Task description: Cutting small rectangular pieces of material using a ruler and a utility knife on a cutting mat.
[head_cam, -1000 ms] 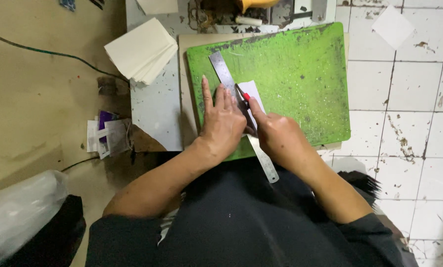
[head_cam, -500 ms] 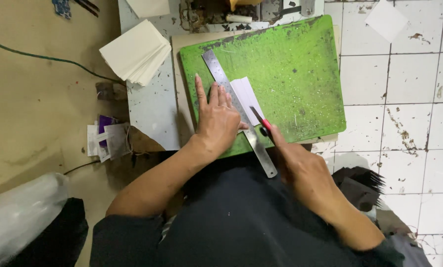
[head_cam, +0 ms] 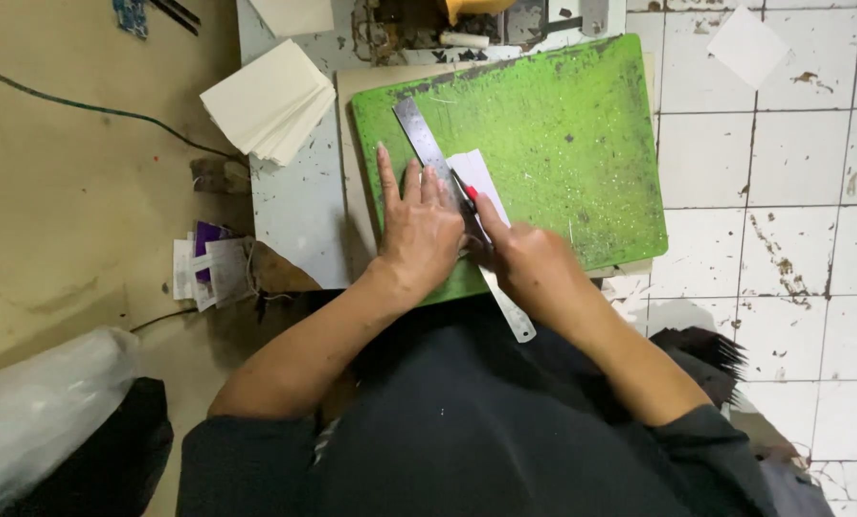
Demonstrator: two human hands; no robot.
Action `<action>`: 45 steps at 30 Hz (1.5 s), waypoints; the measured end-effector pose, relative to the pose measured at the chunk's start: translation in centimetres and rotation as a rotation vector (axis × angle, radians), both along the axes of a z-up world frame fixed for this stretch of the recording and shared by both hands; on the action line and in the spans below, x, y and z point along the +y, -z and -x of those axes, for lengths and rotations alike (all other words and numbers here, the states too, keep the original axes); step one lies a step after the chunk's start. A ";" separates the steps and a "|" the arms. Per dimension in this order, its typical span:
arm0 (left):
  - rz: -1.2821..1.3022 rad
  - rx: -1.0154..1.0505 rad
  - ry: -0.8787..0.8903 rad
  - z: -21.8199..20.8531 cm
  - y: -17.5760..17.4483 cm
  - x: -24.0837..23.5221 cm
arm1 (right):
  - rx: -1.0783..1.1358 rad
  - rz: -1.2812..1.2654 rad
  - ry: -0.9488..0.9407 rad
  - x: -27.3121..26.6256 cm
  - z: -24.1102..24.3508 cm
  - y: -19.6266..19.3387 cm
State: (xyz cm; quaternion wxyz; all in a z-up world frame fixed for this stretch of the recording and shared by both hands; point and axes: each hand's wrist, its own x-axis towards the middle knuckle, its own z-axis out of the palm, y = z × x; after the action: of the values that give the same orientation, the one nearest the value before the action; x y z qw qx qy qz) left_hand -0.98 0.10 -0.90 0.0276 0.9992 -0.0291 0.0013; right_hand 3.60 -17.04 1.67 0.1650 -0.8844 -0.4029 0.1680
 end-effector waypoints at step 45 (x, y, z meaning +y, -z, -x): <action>1.849 -0.350 -0.425 7.1 -1.6 2.3 | -0.668 -0.062 -0.059 -1.5 -1.0 12.2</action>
State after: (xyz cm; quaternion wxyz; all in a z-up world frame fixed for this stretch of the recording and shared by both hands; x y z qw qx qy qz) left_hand -8.09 2.40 0.70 0.7980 0.5528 0.1612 0.1779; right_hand 4.64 -18.56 -10.51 0.0455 -0.8732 -0.4648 -0.1389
